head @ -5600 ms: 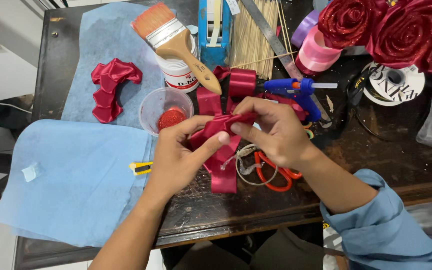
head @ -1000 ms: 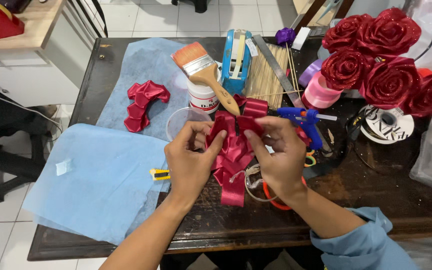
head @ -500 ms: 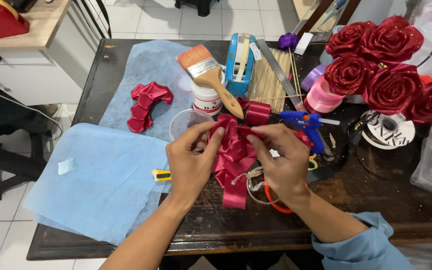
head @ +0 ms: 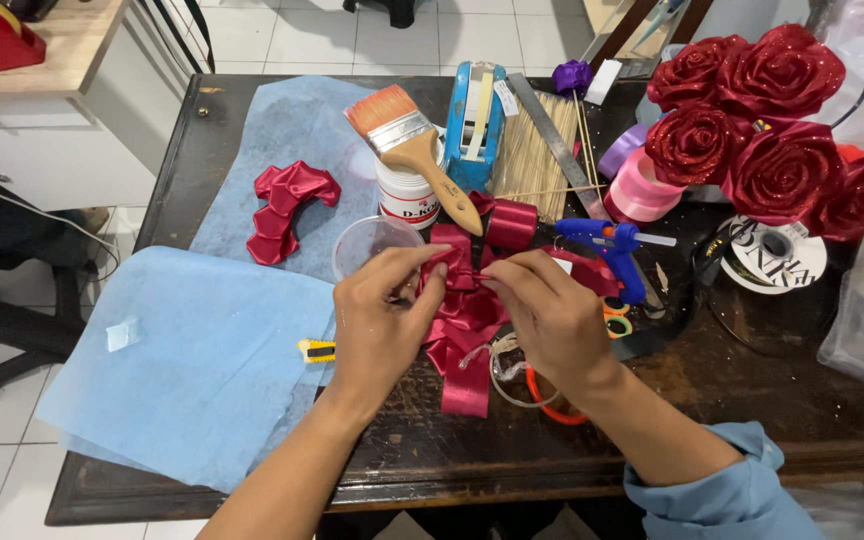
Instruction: The person folds a red ribbon into a rose shape and secures it with a hot glue gun. They then attach a wooden stick to the base of the ribbon rose using glue.
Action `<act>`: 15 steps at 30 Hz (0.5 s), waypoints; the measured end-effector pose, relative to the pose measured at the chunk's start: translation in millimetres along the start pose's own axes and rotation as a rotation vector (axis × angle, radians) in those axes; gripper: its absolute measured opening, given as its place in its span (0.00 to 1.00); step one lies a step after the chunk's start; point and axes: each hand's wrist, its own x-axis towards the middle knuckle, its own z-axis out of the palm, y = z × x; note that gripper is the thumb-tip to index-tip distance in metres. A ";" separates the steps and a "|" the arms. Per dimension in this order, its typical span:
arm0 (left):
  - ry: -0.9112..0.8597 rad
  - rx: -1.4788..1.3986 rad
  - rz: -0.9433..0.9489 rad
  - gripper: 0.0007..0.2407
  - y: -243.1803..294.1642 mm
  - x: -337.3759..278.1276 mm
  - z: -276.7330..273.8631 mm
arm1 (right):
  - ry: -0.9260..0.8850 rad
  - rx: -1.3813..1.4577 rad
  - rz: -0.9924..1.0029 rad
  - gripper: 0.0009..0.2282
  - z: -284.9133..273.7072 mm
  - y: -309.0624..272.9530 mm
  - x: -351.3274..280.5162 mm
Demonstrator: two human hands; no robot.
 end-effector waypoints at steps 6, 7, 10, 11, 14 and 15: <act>-0.064 0.015 0.022 0.09 -3.0 -0.9 0.1 | -0.078 -0.125 -0.121 0.03 -7.4 4.3 2.8; -0.067 0.014 0.022 0.09 -2.2 -0.7 0.2 | -0.078 -0.127 -0.119 0.03 -7.0 4.7 2.3; -0.098 0.035 0.039 0.10 0.4 -0.4 0.2 | -0.078 -0.148 -0.140 0.03 -6.0 5.3 1.6; -0.115 0.040 0.042 0.10 1.3 0.1 0.0 | -0.071 -0.148 -0.141 0.02 -5.7 5.1 2.0; -0.139 0.043 0.057 0.09 4.0 1.8 -0.9 | -0.079 -0.126 -0.126 0.02 -4.9 6.3 1.1; -0.144 0.039 0.070 0.09 5.0 2.1 -1.1 | -0.094 -0.104 -0.111 0.03 -4.8 6.9 0.1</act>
